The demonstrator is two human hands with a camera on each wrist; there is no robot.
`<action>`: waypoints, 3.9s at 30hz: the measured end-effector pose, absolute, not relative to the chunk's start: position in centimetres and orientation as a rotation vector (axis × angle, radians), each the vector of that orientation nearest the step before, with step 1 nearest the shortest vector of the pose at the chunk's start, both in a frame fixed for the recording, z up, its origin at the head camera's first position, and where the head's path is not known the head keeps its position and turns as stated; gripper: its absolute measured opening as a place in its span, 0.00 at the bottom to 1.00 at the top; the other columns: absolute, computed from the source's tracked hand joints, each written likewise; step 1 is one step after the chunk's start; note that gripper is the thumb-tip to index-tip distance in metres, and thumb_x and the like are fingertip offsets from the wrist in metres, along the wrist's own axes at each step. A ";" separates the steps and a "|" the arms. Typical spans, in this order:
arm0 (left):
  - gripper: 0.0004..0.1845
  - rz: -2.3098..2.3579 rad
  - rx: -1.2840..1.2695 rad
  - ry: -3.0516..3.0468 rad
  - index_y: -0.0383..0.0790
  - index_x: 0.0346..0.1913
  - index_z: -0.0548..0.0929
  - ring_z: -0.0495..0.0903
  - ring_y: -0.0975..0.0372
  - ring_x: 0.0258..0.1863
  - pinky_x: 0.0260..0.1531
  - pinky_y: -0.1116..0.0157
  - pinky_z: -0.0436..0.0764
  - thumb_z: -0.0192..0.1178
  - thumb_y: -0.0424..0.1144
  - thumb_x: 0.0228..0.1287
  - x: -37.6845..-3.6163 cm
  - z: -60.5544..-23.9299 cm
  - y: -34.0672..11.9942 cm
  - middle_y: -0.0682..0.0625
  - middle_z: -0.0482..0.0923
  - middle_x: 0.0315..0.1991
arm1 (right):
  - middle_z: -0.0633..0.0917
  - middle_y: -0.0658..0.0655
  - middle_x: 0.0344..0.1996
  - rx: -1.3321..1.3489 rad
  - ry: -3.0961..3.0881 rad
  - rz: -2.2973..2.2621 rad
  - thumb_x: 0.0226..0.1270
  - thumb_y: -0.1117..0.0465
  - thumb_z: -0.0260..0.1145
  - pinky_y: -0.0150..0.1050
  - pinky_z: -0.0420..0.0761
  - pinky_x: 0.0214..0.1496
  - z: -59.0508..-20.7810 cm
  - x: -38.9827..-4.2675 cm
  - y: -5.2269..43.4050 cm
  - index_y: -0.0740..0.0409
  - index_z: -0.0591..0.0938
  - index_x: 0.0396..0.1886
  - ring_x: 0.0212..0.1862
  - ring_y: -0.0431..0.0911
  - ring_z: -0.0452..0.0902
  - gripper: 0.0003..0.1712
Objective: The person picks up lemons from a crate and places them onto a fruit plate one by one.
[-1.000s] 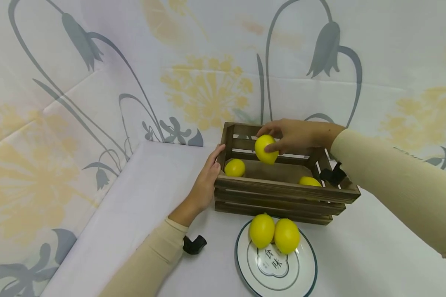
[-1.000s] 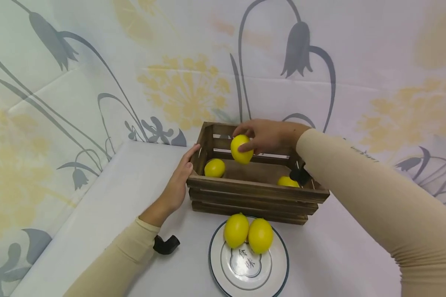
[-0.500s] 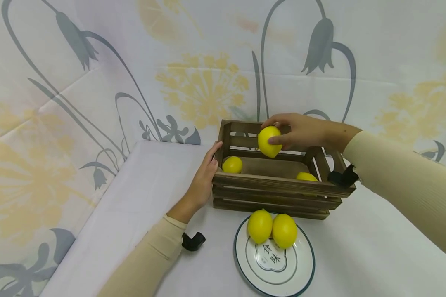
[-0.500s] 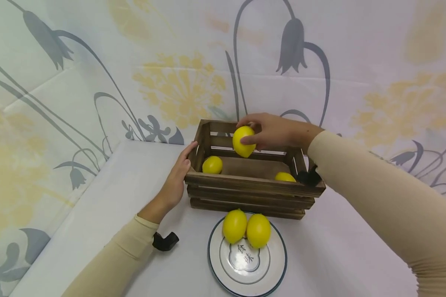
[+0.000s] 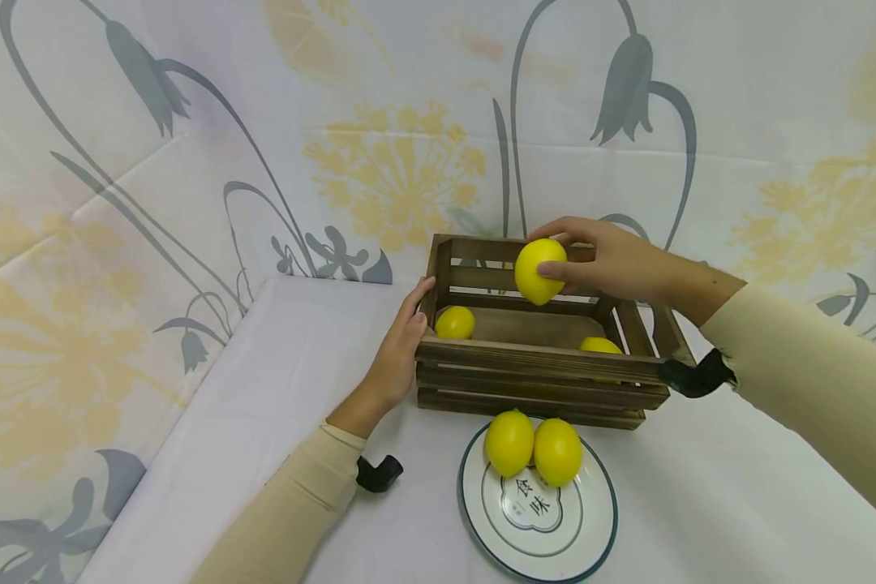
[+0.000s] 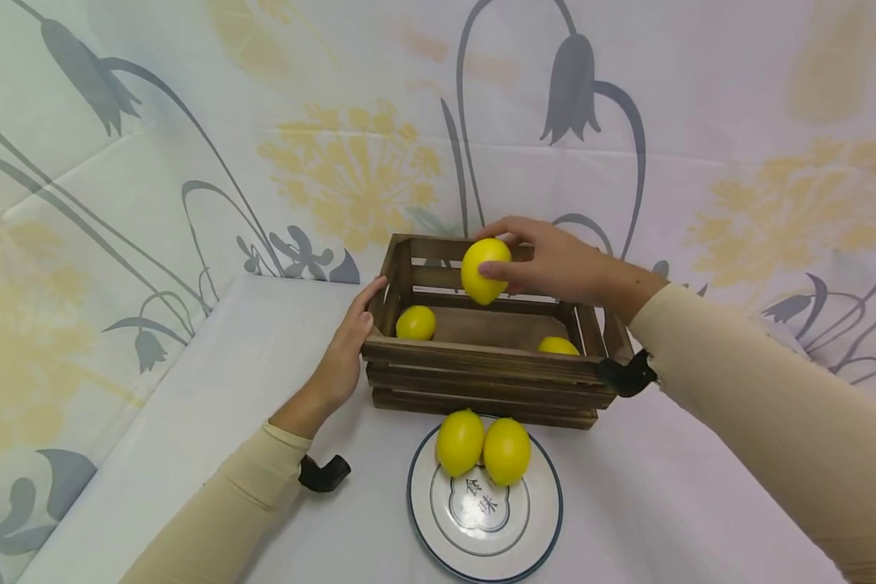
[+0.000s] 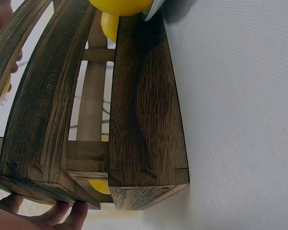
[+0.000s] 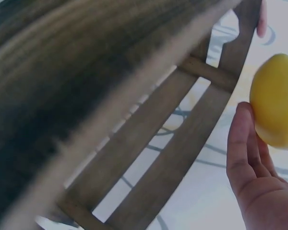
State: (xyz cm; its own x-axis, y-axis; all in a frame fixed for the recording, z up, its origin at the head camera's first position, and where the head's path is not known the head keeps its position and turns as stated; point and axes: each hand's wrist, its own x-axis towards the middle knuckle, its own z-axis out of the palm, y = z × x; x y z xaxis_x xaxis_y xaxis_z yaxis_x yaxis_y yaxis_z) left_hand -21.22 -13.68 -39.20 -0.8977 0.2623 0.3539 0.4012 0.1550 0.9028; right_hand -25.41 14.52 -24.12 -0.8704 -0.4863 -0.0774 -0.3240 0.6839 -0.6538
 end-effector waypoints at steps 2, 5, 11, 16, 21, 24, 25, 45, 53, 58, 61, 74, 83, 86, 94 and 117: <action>0.28 -1.856 -0.664 -2.298 0.49 0.80 0.51 0.40 0.57 0.81 0.78 0.46 0.43 0.30 0.44 0.82 -21.2 -39.2 -13.7 0.51 0.42 0.82 | 0.77 0.57 0.62 -0.645 2.662 -0.988 0.72 0.48 0.64 0.38 0.86 0.50 -24.2 -24.9 14.6 0.46 0.71 0.69 0.52 0.50 0.81 0.28; 0.28 -1.853 -0.671 -2.295 0.48 0.80 0.51 0.40 0.56 0.81 0.78 0.46 0.43 0.30 0.44 0.82 -21.2 -39.1 -13.6 0.50 0.42 0.82 | 0.79 0.56 0.59 -0.641 2.673 -1.024 0.73 0.48 0.63 0.36 0.85 0.49 -24.4 -24.3 14.6 0.46 0.71 0.69 0.50 0.48 0.81 0.28; 0.28 -1.847 -0.674 -2.296 0.48 0.80 0.50 0.40 0.55 0.81 0.78 0.45 0.43 0.29 0.45 0.81 -21.2 -39.1 -13.7 0.50 0.42 0.82 | 0.78 0.56 0.59 -0.628 2.679 -1.110 0.73 0.48 0.62 0.32 0.84 0.47 -25.0 -23.0 14.6 0.46 0.70 0.70 0.51 0.46 0.83 0.29; 0.28 -1.850 -0.665 -2.302 0.49 0.80 0.51 0.40 0.57 0.81 0.78 0.46 0.43 0.29 0.46 0.81 -21.2 -39.2 -13.7 0.51 0.42 0.82 | 0.76 0.56 0.62 -0.625 2.703 -1.146 0.73 0.49 0.63 0.33 0.85 0.48 -25.4 -22.1 14.6 0.45 0.70 0.70 0.56 0.53 0.83 0.28; 0.28 -1.853 -0.658 -2.306 0.49 0.80 0.51 0.40 0.58 0.81 0.78 0.47 0.43 0.29 0.47 0.81 -21.2 -39.2 -13.7 0.52 0.42 0.82 | 0.69 0.54 0.71 -0.658 2.689 -1.220 0.73 0.53 0.63 0.35 0.84 0.52 -25.8 -21.3 14.7 0.48 0.71 0.69 0.65 0.61 0.76 0.27; 0.28 -1.850 -0.656 -2.305 0.49 0.80 0.51 0.41 0.58 0.81 0.79 0.47 0.43 0.29 0.47 0.81 -21.3 -39.2 -13.6 0.52 0.43 0.82 | 0.69 0.54 0.70 -0.661 2.684 -1.258 0.73 0.54 0.63 0.32 0.84 0.52 -26.1 -20.8 14.8 0.48 0.71 0.69 0.64 0.58 0.77 0.27; 0.28 -1.847 -0.657 -2.306 0.49 0.80 0.51 0.41 0.58 0.81 0.79 0.47 0.43 0.29 0.47 0.81 -21.3 -39.2 -13.6 0.52 0.43 0.82 | 0.70 0.54 0.69 -0.663 2.684 -1.269 0.73 0.55 0.63 0.31 0.84 0.51 -26.2 -20.6 14.8 0.48 0.71 0.70 0.64 0.57 0.78 0.27; 0.28 -1.861 -0.668 -2.291 0.49 0.80 0.50 0.40 0.57 0.81 0.78 0.46 0.42 0.29 0.47 0.81 -21.3 -39.3 -13.8 0.51 0.43 0.82 | 0.74 0.54 0.61 -0.810 2.682 -1.398 0.72 0.64 0.64 0.29 0.84 0.48 -27.5 -16.6 15.4 0.50 0.69 0.71 0.49 0.37 0.84 0.30; 0.28 -1.876 -0.671 -2.287 0.50 0.80 0.50 0.39 0.57 0.81 0.78 0.46 0.42 0.30 0.45 0.82 -21.3 -39.2 -13.8 0.52 0.42 0.82 | 0.74 0.52 0.59 -0.896 2.612 -1.485 0.69 0.71 0.63 0.33 0.86 0.45 -28.3 -15.0 15.3 0.51 0.69 0.70 0.48 0.41 0.85 0.32; 0.28 -1.870 -0.675 -2.289 0.49 0.80 0.50 0.39 0.58 0.81 0.79 0.47 0.42 0.30 0.45 0.82 -21.4 -39.1 -13.7 0.52 0.42 0.82 | 0.75 0.52 0.60 -0.937 2.570 -1.531 0.68 0.74 0.63 0.32 0.85 0.48 -28.6 -14.1 15.3 0.54 0.69 0.70 0.49 0.41 0.84 0.33; 0.28 -1.855 -0.673 -2.296 0.50 0.80 0.51 0.40 0.59 0.81 0.79 0.48 0.42 0.29 0.46 0.82 -21.5 -39.0 -13.7 0.53 0.42 0.82 | 0.75 0.52 0.59 -0.929 2.559 -1.542 0.68 0.74 0.63 0.33 0.85 0.48 -28.9 -13.7 15.3 0.55 0.69 0.70 0.49 0.42 0.84 0.33; 0.28 -1.836 -0.665 -2.307 0.49 0.80 0.50 0.40 0.59 0.81 0.79 0.48 0.42 0.29 0.47 0.81 -21.4 -39.2 -13.9 0.52 0.43 0.82 | 0.75 0.49 0.61 -0.871 2.488 -1.559 0.69 0.73 0.63 0.34 0.86 0.48 -30.6 -12.7 15.6 0.53 0.69 0.71 0.52 0.41 0.84 0.32; 0.28 -1.867 -0.673 -2.302 0.50 0.80 0.50 0.40 0.59 0.81 0.79 0.47 0.42 0.30 0.47 0.82 -21.4 -39.2 -13.9 0.53 0.42 0.82 | 0.75 0.49 0.61 -0.862 2.506 -1.579 0.69 0.73 0.63 0.34 0.85 0.49 -31.2 -12.5 15.2 0.54 0.69 0.70 0.52 0.41 0.83 0.32; 0.28 -1.853 -0.672 -2.307 0.50 0.80 0.50 0.40 0.59 0.81 0.79 0.47 0.43 0.30 0.46 0.81 -21.4 -39.1 -13.9 0.53 0.42 0.82 | 0.76 0.49 0.61 -0.882 2.499 -1.594 0.68 0.74 0.62 0.33 0.85 0.49 -31.4 -12.5 15.1 0.57 0.69 0.70 0.51 0.41 0.83 0.32; 0.28 -1.855 -0.660 -2.311 0.50 0.80 0.51 0.41 0.60 0.81 0.79 0.48 0.43 0.30 0.46 0.82 -21.4 -39.1 -13.8 0.53 0.44 0.82 | 0.76 0.48 0.61 -0.916 2.460 -1.635 0.67 0.76 0.62 0.32 0.85 0.50 -32.4 -12.4 15.2 0.64 0.68 0.70 0.52 0.41 0.83 0.32; 0.28 -1.845 -0.677 -2.301 0.50 0.80 0.50 0.40 0.60 0.81 0.79 0.47 0.42 0.29 0.46 0.82 -21.4 -39.1 -13.7 0.53 0.43 0.81 | 0.77 0.46 0.60 -0.936 2.450 -1.629 0.66 0.77 0.61 0.35 0.86 0.46 -34.8 -12.1 18.0 0.68 0.68 0.68 0.49 0.41 0.84 0.30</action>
